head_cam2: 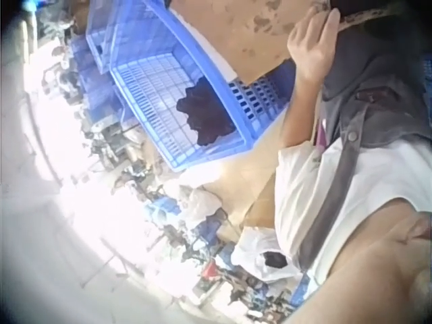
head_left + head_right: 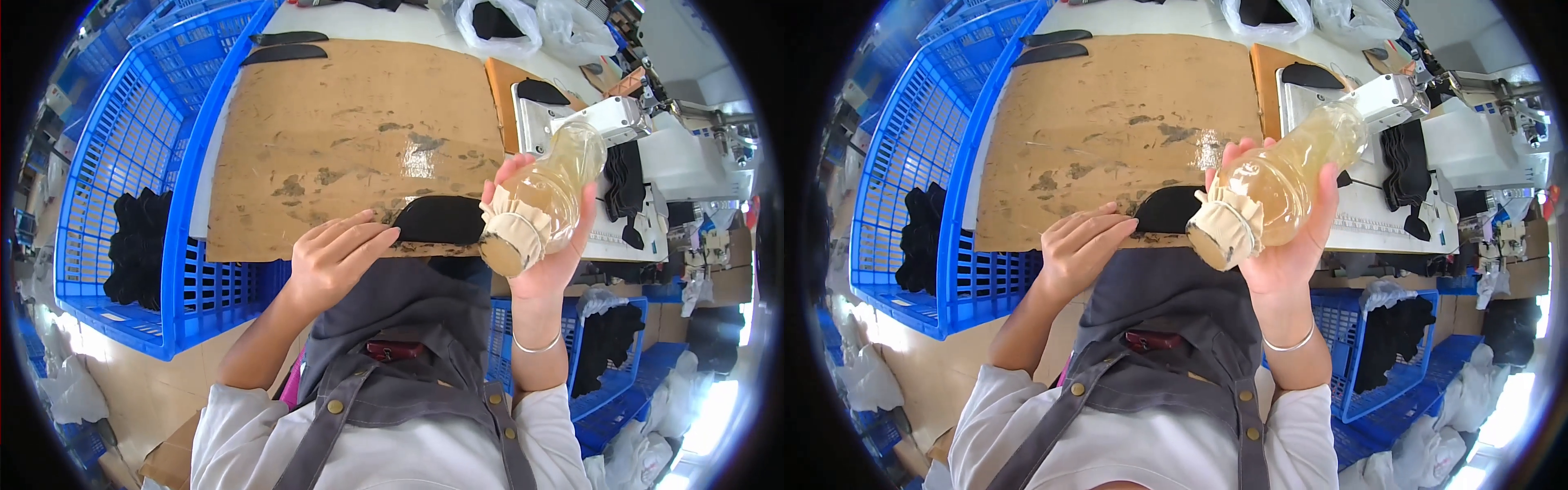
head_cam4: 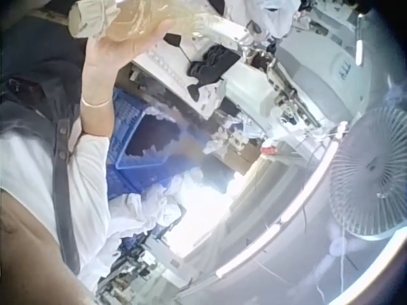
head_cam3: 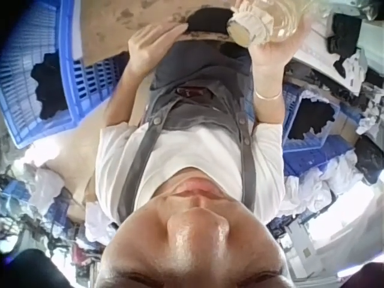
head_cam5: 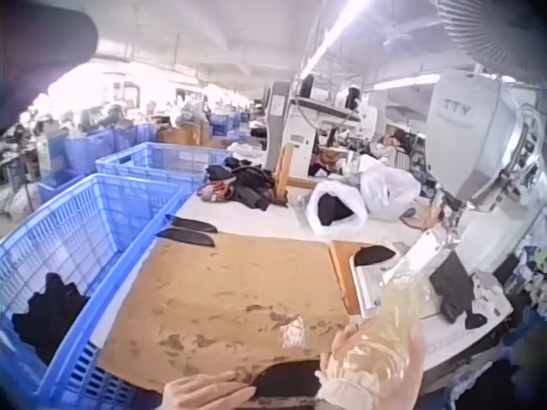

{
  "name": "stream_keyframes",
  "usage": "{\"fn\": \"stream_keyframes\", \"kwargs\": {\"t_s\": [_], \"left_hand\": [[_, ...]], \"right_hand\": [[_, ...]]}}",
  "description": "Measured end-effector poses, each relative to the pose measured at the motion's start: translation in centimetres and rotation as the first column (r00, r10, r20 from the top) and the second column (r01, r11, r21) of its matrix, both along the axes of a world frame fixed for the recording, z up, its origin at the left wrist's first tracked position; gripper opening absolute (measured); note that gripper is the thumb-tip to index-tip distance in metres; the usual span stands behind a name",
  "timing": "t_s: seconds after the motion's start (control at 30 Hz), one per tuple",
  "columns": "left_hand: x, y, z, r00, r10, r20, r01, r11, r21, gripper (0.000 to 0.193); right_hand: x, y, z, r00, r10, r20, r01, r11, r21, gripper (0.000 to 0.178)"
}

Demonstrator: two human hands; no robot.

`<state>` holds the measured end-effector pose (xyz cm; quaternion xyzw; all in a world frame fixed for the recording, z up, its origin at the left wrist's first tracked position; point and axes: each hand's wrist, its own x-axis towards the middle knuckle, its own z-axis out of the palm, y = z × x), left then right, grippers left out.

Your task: Applying glue to shoe components and arranging them on a workbench.

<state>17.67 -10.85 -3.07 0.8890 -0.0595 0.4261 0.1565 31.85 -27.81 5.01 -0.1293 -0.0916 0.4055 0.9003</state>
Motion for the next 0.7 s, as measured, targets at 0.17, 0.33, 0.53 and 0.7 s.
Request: {"fn": "stream_keyframes", "kwargs": {"t_s": [0.17,0.33,0.53,0.7], "left_hand": [[0.3,-0.3,0.3,1.0,0.022,0.018,-0.021,0.999,-0.047,0.024],[0.2,-0.1,-0.1,0.999,0.034,0.006,-0.034,0.998,-0.052,0.025],[0.0,-0.2,0.2,0.999,0.035,-0.027,-0.036,0.998,-0.043,0.023],[0.1,-0.3,0.1,0.999,0.042,-0.025,-0.043,0.998,-0.034,0.023]], "right_hand": [[-0.5,1.0,-0.2,0.808,-0.3,0.507,0.498,0.808,-0.316,0.056],[-1.1,2.3,-0.3,0.441,-0.219,0.87,0.66,0.736,-0.15,0.063],[-3.1,4.1,0.1,0.244,0.044,0.969,0.677,0.708,-0.203,0.065],[-2.5,3.9,-0.3,-0.061,0.179,0.982,0.708,0.702,-0.084,0.062]]}}
